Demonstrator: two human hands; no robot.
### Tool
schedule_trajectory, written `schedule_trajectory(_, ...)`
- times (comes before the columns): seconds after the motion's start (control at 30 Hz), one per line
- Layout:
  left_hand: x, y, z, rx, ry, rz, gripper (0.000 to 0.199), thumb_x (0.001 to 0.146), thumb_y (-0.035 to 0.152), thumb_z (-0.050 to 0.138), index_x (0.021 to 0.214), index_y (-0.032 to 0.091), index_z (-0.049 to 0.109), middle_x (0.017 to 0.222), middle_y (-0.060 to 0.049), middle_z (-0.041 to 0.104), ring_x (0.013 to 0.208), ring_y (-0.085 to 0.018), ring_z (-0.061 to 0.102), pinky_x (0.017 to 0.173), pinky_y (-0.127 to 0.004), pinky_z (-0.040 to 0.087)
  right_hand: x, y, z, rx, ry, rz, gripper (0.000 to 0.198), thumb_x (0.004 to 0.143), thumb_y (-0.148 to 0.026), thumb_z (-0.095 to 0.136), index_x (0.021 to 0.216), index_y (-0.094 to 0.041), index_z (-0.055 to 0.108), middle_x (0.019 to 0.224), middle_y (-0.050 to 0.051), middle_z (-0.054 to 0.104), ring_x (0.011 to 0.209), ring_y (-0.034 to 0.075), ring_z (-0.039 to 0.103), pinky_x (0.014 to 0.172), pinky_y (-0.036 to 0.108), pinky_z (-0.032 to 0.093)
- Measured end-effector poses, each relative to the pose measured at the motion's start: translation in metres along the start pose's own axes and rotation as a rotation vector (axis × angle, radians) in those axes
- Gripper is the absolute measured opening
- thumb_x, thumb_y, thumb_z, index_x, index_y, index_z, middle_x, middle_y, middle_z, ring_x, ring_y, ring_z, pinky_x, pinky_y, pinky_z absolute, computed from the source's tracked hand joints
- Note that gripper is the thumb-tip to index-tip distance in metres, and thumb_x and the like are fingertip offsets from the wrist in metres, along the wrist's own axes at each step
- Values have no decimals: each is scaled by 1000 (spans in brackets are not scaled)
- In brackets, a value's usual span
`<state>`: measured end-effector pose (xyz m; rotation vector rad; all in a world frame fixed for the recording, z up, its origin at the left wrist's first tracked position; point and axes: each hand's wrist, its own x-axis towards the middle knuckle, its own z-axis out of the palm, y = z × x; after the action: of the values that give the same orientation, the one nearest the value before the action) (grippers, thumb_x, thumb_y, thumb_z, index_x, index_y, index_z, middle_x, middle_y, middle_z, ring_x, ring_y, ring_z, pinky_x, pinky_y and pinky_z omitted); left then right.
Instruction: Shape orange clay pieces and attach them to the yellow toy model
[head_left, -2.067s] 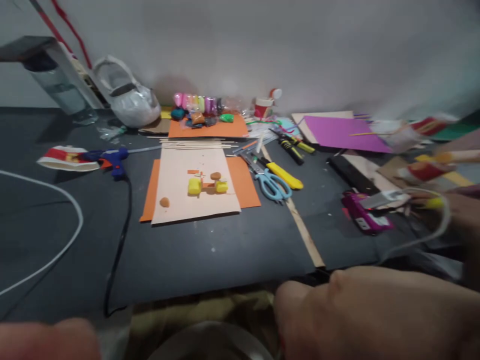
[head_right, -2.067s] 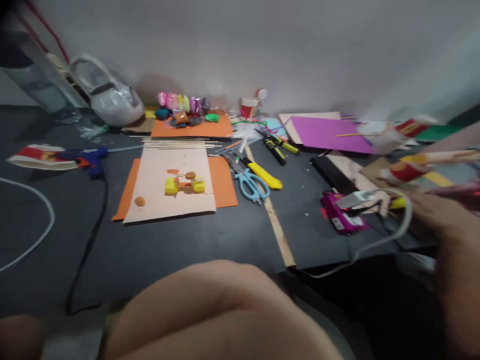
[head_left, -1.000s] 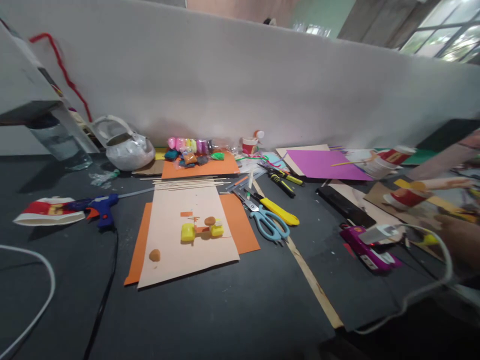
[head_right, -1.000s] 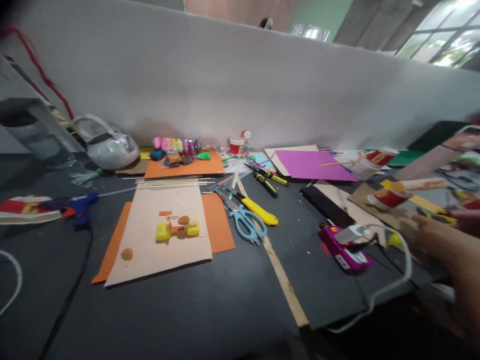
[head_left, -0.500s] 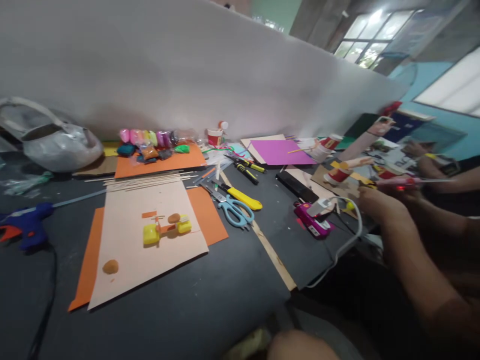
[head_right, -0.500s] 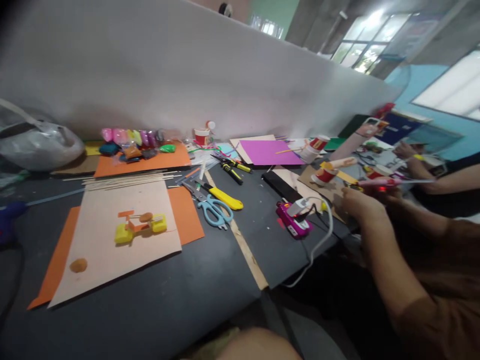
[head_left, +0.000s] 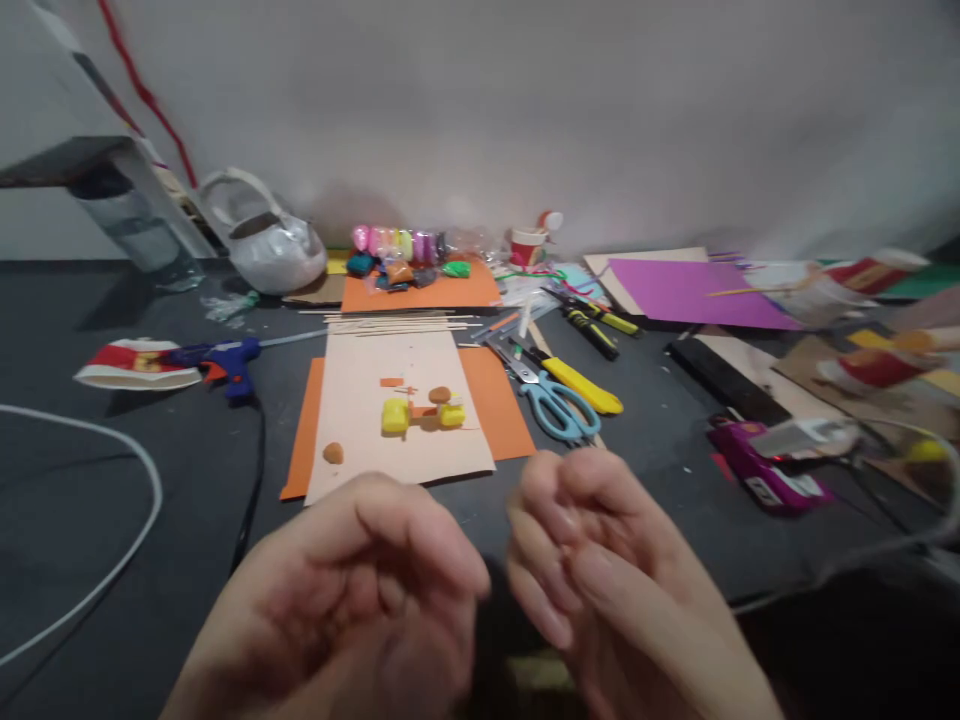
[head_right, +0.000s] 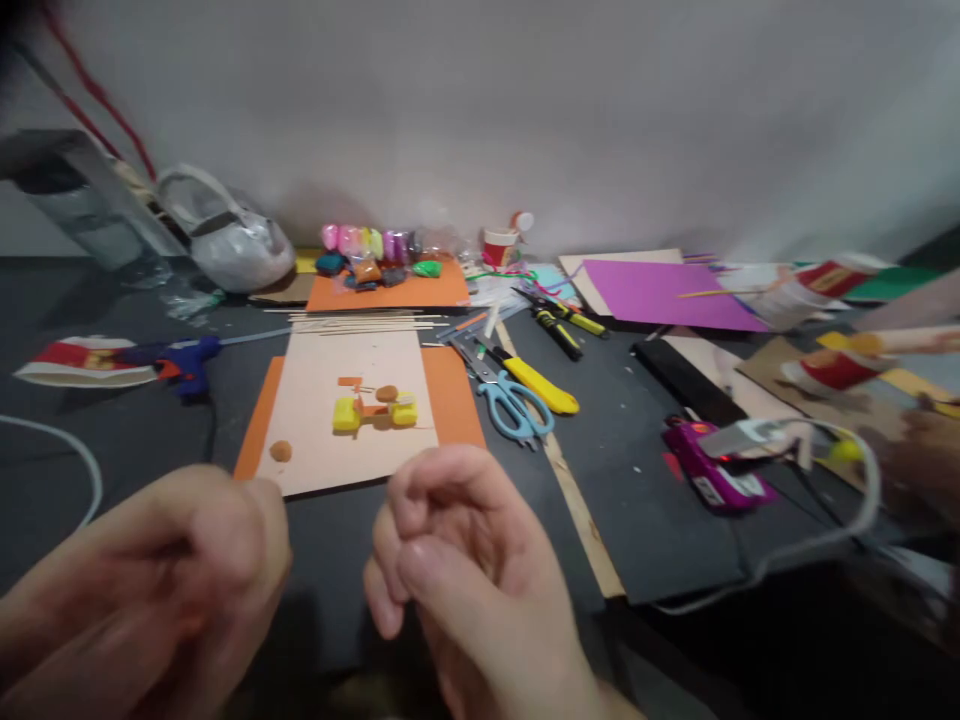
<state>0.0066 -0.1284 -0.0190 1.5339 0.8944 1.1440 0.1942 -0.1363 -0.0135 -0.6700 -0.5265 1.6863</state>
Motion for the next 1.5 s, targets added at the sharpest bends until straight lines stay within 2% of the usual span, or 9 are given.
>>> schedule_trajectory(0.13, 33, 6, 9, -359, 36, -297, 5, 87, 29, 79, 83, 30, 76, 54, 5, 55, 38, -5, 43, 34, -12, 38, 18, -2, 15, 189, -91, 9, 15, 87, -9, 74, 99, -19, 74, 79, -3, 55, 61, 3, 50, 57, 14, 48)
schedule_trajectory(0.3, 38, -6, 21, -434, 31, -334, 15, 83, 15, 79, 88, 29, 81, 62, 3, 65, 46, -6, 55, 43, -10, 47, 16, -3, 11, 237, -95, -2, 17, 84, -9, 76, 97, -20, 74, 80, -2, 57, 62, 4, 50, 58, 14, 48)
schedule_trajectory(0.43, 39, -5, 25, -301, 21, -218, 26, 80, 9, 78, 93, 32, 80, 79, 3, 75, 59, -9, 67, 56, -14, 58, 15, -6, 11, 236, -104, -8, 18, 81, -11, 77, 95, -21, 74, 83, -2, 57, 63, 5, 49, 56, 15, 46)
schedule_trajectory(0.6, 47, 3, 32, -46, 83, 49, 29, 78, 6, 78, 89, 32, 76, 75, 8, 74, 62, -9, 68, 59, -14, 59, 14, -6, 6, 254, -97, -1, 16, 83, -12, 75, 96, -22, 73, 81, -3, 58, 57, 4, 43, 53, 15, 43)
schedule_trajectory(0.7, 51, 6, 27, 166, -29, 347, 27, 83, 5, 74, 99, 28, 75, 85, 4, 77, 75, -11, 73, 73, -16, 61, 13, -5, 3, 268, -91, 35, 17, 83, -13, 75, 98, -21, 74, 80, -3, 58, 55, 4, 40, 52, 14, 43)
schedule_trajectory(0.8, 53, 7, 16, 370, -124, 501, 28, 85, 8, 72, 104, 29, 74, 92, 3, 79, 78, -13, 75, 74, -18, 62, 12, -5, 2, 303, -84, 62, 17, 83, -14, 75, 99, -20, 74, 82, -2, 60, 57, 3, 40, 54, 12, 45)
schedule_trajectory(1.13, 49, -2, 5, 525, -134, 572, 39, 81, 4, 72, 109, 32, 77, 97, 2, 81, 81, -14, 77, 75, -17, 62, 10, -1, 3, 338, -80, 80, 18, 83, -15, 75, 100, -21, 75, 81, -2, 58, 57, 4, 38, 54, 12, 43)
schedule_trajectory(1.27, 56, 6, 8, 353, -161, 527, 34, 87, 2, 64, 99, 32, 73, 78, 9, 81, 64, -10, 75, 64, -12, 61, 11, 2, 3, 343, -81, 96, 19, 83, -15, 75, 101, -20, 75, 81, -2, 58, 57, 4, 38, 56, 12, 44)
schedule_trajectory(1.5, 56, 4, 1, 496, -141, 576, 25, 82, 11, 75, 97, 30, 75, 81, 3, 81, 68, -15, 77, 59, -17, 63, 11, 7, 4, 363, -104, 83, 21, 86, -14, 71, 105, -19, 75, 82, -1, 59, 58, 4, 40, 57, 13, 46)
